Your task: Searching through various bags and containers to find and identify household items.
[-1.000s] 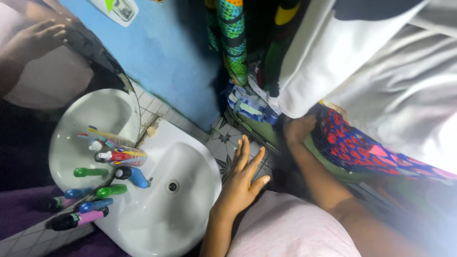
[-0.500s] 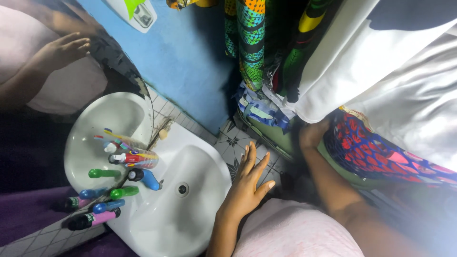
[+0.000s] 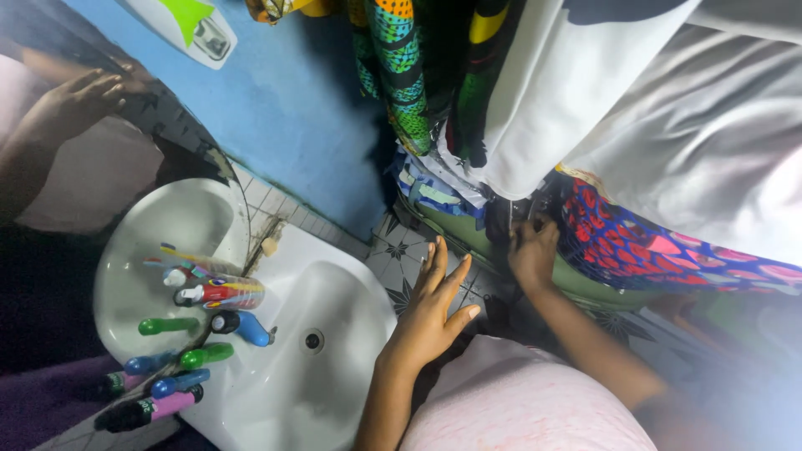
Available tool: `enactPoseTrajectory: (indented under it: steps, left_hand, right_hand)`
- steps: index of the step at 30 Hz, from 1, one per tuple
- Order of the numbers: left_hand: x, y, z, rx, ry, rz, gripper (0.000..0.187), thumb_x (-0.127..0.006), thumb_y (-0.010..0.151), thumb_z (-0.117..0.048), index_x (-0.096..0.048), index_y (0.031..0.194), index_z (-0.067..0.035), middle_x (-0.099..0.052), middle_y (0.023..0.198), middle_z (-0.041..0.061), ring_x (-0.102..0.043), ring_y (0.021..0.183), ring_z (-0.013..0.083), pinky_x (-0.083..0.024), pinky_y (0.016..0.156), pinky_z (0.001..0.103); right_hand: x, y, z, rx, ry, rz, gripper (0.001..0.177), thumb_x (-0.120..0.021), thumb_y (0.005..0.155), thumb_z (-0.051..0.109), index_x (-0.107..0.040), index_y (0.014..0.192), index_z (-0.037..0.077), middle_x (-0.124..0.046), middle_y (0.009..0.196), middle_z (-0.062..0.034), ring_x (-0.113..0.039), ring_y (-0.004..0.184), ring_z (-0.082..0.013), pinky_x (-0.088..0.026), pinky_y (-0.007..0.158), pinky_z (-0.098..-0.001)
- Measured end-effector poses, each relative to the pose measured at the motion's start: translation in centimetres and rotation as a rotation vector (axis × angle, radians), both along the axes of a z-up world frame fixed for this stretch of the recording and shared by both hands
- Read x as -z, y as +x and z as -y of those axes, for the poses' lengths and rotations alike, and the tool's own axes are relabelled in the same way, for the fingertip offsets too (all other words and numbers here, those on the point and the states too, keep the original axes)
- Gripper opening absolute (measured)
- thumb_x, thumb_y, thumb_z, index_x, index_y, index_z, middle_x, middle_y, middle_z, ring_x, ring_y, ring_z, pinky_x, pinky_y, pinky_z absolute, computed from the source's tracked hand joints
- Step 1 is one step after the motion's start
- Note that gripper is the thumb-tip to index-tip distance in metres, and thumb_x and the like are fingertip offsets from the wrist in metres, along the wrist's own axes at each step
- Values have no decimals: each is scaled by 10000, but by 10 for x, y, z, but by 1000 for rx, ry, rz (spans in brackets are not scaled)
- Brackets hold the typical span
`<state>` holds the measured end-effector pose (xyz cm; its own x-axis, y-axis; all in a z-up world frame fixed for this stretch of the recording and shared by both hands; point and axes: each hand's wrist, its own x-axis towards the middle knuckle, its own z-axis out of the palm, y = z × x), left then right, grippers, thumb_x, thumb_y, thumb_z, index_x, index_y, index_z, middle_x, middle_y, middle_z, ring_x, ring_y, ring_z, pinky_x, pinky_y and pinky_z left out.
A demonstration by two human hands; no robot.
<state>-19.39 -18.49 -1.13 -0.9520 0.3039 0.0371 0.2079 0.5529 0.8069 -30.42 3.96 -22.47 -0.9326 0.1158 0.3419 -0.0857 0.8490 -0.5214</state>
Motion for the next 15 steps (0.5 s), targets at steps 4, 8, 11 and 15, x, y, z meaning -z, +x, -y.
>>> enactPoseTrajectory:
  steps: [4, 8, 11, 15]
  left_hand:
    - [4, 4, 0, 15, -5, -32, 739, -758, 918, -249, -426, 1555, -75, -60, 1702, 280, -68, 1590, 452, -195, 1256, 512]
    - [2, 13, -2, -1, -19, -27, 749, -760, 912, -254, -419, 1555, -78, -49, 1699, 282, -64, 1581, 452, -196, 1247, 513]
    - [-3, 21, -2, -12, -30, 6, 747, -758, 917, -262, -412, 1552, -79, -42, 1698, 273, -63, 1580, 444, -201, 1239, 508]
    - [-2, 33, 2, -56, -68, 49, 736, -753, 907, -261, -422, 1544, -96, -47, 1701, 255, -83, 1576, 427, -211, 1235, 496]
  right_hand:
    - [-25, -23, 2, -28, 22, -57, 386, -745, 879, 127, -620, 1238, 61, -489, 1433, -250, -460, 1314, -440, -393, 1122, -519]
    - [-49, -69, 19, -23, 104, 109, 869, -798, 810, 405, -392, 1478, 25, -372, 1481, -305, -349, 1370, -488, -277, 1113, -622]
    - [-68, -88, 36, -34, 172, 284, 1028, -788, 753, 592, -331, 1521, 85, -314, 1518, -274, -280, 1399, -474, -204, 1114, -658]
    - [-51, -109, 48, 18, 166, 293, 838, -703, 851, 633, -431, 1499, 177, -375, 1542, -214, -329, 1394, -461, -237, 1093, -675]
